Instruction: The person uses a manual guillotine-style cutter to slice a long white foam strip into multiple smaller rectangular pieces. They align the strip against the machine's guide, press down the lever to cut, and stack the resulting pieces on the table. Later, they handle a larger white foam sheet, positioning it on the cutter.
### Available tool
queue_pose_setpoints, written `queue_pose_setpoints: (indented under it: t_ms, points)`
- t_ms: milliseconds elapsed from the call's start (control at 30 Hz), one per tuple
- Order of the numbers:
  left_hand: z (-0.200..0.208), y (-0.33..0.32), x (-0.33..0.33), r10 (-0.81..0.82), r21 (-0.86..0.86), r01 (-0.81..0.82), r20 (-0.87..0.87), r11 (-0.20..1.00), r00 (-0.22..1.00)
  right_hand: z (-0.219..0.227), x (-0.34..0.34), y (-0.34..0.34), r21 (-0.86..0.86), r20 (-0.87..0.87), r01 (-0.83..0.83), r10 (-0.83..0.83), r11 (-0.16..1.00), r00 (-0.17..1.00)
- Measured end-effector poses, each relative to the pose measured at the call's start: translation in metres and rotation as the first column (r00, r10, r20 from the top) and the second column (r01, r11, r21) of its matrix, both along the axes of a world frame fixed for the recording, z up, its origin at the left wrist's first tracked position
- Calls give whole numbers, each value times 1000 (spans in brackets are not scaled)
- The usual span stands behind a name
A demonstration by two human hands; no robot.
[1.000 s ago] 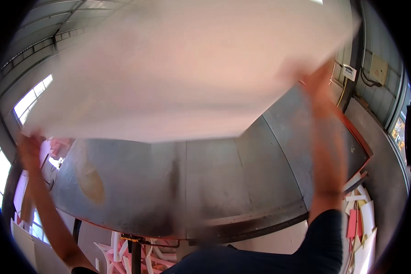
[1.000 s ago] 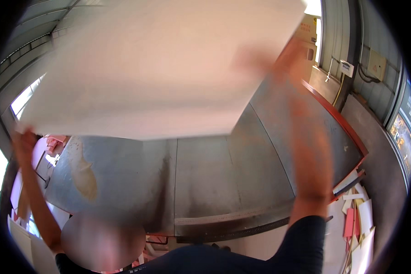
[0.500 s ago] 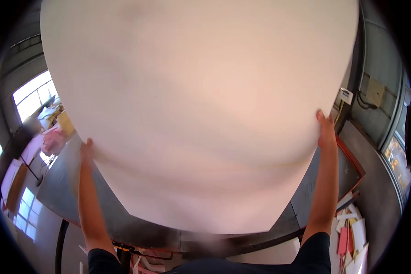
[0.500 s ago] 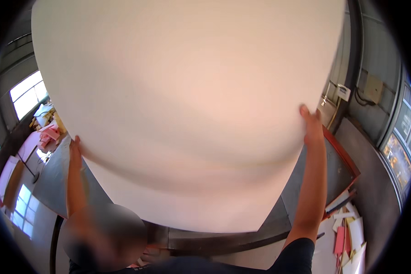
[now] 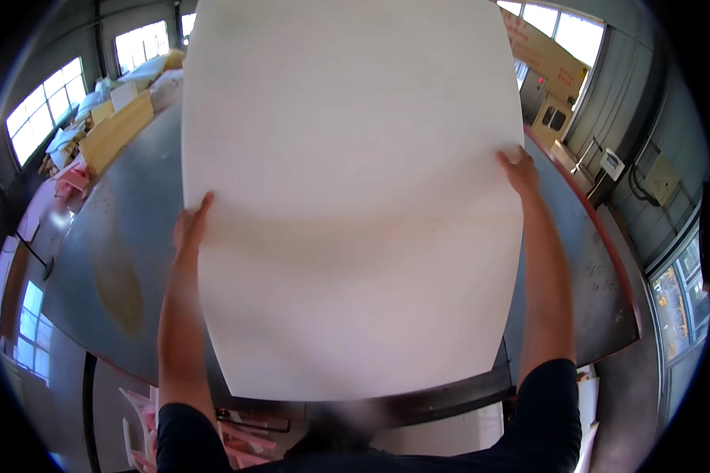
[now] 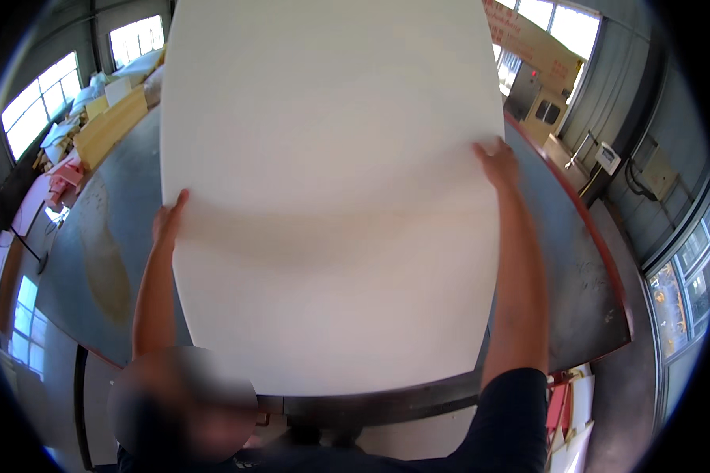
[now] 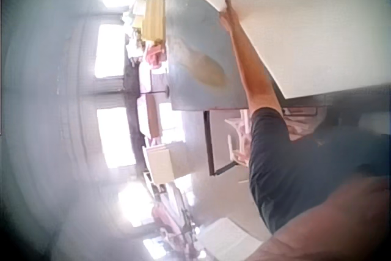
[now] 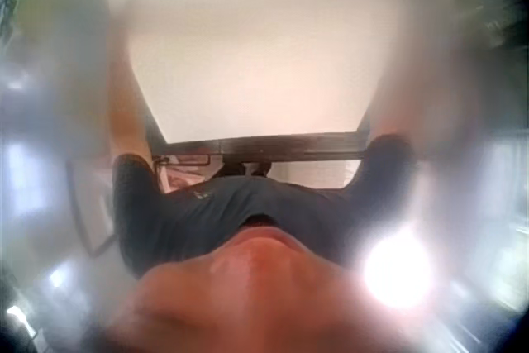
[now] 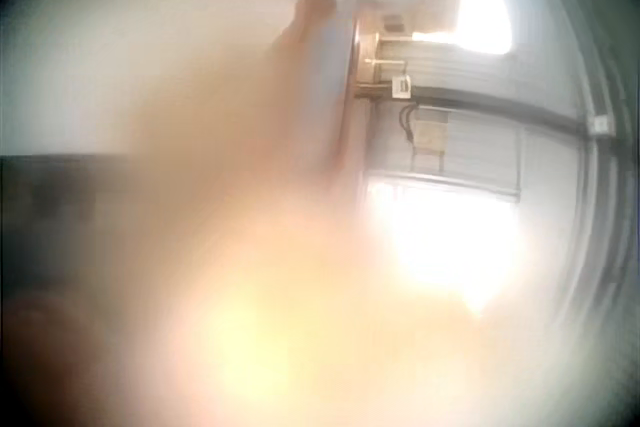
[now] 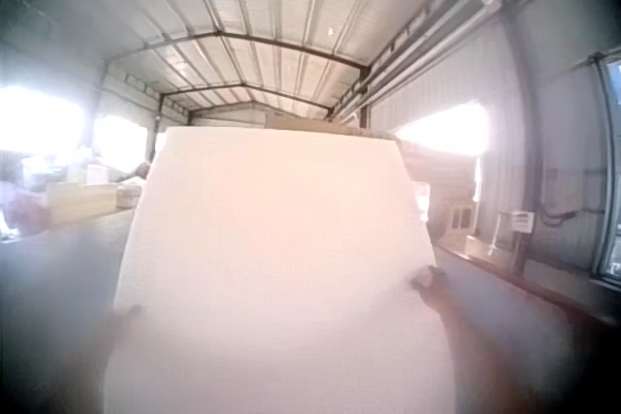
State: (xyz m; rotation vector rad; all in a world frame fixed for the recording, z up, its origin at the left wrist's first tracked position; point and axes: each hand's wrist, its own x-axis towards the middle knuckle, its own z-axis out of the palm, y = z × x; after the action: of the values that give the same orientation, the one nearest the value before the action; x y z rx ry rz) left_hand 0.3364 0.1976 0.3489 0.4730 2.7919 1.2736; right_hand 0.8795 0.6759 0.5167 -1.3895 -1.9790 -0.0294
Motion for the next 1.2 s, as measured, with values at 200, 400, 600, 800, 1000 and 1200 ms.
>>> queue_pose_setpoints:
  t_ms: [200,400,600,800,1000,1200]
  points:
    - [-188,18,-17,-75,-178,100,139,979,987,-343,-3,-113,-217,238,-277,326,936,915]
    - [-331,-161,129,5,-395,70,185,916,983,-504,227,-359,-394,-66,348,-404,851,912]
    - [-342,-245,237,-23,-227,114,369,967,929,-513,275,-468,-987,-137,49,-965,151,225]
    - [-380,-220,228,-128,-210,263,499,942,857,-484,188,-415,-899,-339,191,-903,393,263]
    - [-362,-121,233,-344,-52,406,443,912,828,-507,182,-329,-873,-398,186,-879,451,262]
    - [-311,-54,213,-296,104,291,581,951,758,-485,98,-285,-917,-377,-141,-926,373,4]
